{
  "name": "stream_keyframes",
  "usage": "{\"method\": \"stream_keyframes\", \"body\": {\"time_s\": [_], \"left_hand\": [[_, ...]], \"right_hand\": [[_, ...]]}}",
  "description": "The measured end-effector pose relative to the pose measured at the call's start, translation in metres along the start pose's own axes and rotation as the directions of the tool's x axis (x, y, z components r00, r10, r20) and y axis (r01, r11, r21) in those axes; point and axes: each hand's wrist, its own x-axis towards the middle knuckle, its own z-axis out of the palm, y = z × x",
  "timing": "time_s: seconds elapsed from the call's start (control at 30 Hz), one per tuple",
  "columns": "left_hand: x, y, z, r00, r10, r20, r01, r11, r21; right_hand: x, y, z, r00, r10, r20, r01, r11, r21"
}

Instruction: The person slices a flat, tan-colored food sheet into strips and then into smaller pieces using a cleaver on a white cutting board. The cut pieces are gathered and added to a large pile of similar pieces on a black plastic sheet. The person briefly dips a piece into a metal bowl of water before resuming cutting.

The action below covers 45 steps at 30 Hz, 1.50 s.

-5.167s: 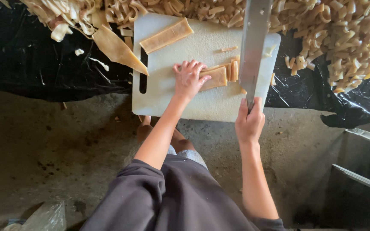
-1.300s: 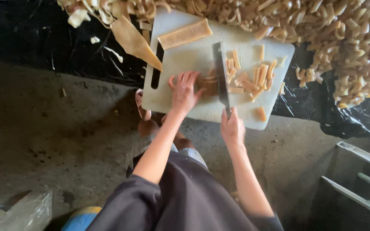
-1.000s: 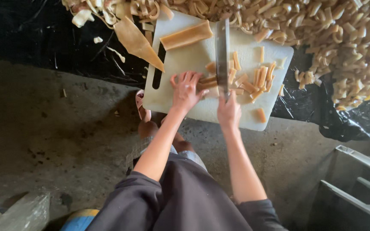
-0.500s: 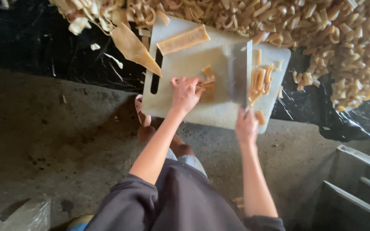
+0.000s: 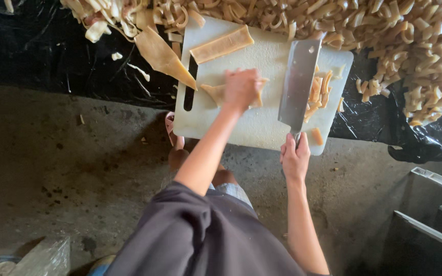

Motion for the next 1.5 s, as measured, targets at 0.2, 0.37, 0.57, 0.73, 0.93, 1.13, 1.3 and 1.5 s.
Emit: {"method": "stream_keyframes", "body": {"time_s": [0.2, 0.37, 0.57, 0.73, 0.93, 1.13, 1.3, 1.5], "left_hand": [[0.029, 0.017, 0.016, 0.994, 0.055, -0.095, -0.061, 0.996, -0.064], [-0.018, 0.015, -0.020, 0.999, -0.002, -0.047, 0.004, 0.999, 0.039], [-0.056, 0.012, -0.031, 1.000, -0.021, 0.016, 0.021, 0.999, 0.045], [-0.053, 0.002, -0.030, 0.984, 0.050, -0.171, -0.049, 0.999, 0.010], [-0.029, -0.010, -0.014, 0.950, 0.011, -0.313, -0.044, 0.994, -0.098], [0.013, -0.024, -0.014, 0.961, 0.070, -0.267, -0.136, 0.961, -0.240], [0.003, -0.029, -0.018, 0.915, 0.103, -0.391, -0.168, 0.976, -0.138], [-0.001, -0.023, -0.015, 0.972, -0.015, -0.236, -0.041, 0.972, -0.231]], "right_hand": [[-0.002, 0.005, -0.004, 0.998, -0.004, -0.059, -0.004, 0.990, -0.140], [0.000, 0.004, 0.010, 0.965, -0.258, -0.037, 0.211, 0.855, -0.475], [0.005, -0.003, 0.030, 0.972, -0.185, -0.143, 0.128, 0.932, -0.338], [0.020, 0.005, 0.053, 0.992, -0.097, -0.083, 0.033, 0.825, -0.565], [0.030, 0.013, 0.053, 0.994, -0.081, -0.072, 0.026, 0.820, -0.572], [-0.024, 0.015, 0.029, 0.991, 0.019, -0.133, -0.088, 0.840, -0.535], [-0.023, -0.009, 0.026, 0.989, -0.098, -0.113, 0.044, 0.911, -0.410], [-0.022, -0.046, 0.048, 0.965, -0.210, -0.157, 0.164, 0.950, -0.265]]}}
